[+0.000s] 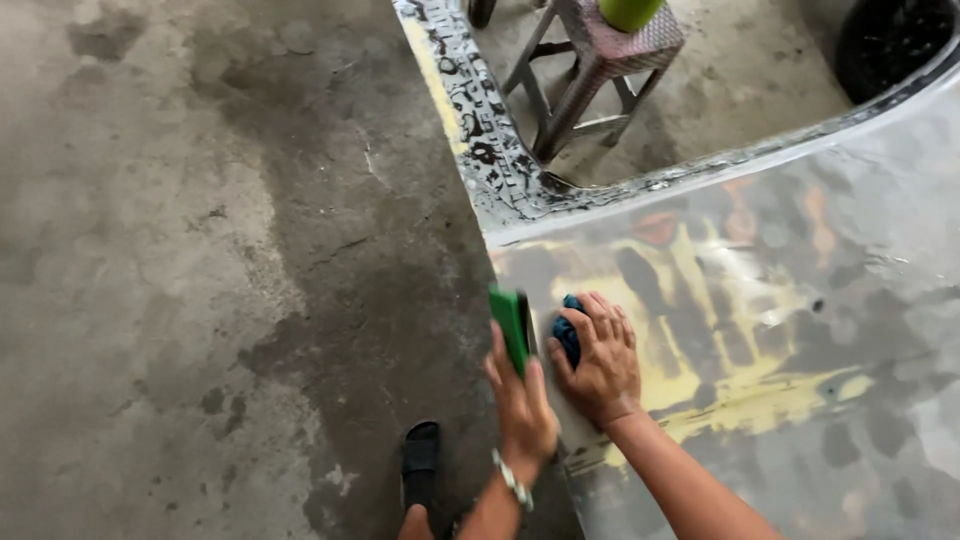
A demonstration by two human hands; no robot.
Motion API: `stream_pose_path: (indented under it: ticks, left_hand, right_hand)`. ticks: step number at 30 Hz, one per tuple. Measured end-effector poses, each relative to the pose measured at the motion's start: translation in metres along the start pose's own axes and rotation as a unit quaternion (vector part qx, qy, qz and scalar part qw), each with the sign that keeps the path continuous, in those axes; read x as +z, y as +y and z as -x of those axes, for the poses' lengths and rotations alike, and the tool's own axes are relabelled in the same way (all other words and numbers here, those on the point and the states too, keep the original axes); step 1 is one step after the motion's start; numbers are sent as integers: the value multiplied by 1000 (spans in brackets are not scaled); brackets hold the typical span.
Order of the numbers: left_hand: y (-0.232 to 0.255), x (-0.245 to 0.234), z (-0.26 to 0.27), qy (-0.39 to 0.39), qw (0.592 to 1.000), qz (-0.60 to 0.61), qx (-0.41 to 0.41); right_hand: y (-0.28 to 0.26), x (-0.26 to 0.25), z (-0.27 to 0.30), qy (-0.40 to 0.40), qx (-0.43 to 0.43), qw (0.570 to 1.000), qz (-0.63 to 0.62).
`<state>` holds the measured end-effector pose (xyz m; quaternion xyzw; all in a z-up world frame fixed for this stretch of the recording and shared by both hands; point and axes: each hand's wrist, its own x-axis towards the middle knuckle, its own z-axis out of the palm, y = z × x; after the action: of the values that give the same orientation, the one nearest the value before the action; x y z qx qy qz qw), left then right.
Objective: The person sands a large, flat metallic surface using a green sanding block held in the right hand. They frequently wipe the surface with a blue cloth held in the left hand to remove dust and debris. The person moves around the surface, sanding different sections and wiping them clean.
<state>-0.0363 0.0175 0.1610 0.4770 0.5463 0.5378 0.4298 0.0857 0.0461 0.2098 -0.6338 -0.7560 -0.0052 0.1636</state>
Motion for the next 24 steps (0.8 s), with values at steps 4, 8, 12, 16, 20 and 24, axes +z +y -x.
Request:
stream_pose_path:
  ticks: [4, 8, 12, 16, 20, 24]
  left_hand:
    - [-33, 5, -91, 29, 998, 24, 45]
    - [-33, 8, -45, 32, 993, -33, 108]
    - [-28, 13, -35, 17, 999, -4, 46]
    - [-46, 13, -119, 60, 997, 46, 13]
    - [-17, 3, -42, 26, 998, 60, 18]
    - [-33, 7, -49, 8, 999, 24, 24]
  right_hand:
    - [-5, -3, 0, -14, 9, 1000, 8]
    - [-9, -5, 6, -10, 8, 1000, 2]
    - [3, -2, -4, 1, 5, 1000, 5]
    - [-4, 3, 6, -21, 12, 1000, 10]
    - [-6, -2, 6, -4, 0, 1000, 18]
    - [-3, -1, -3, 3, -1, 1000, 12]
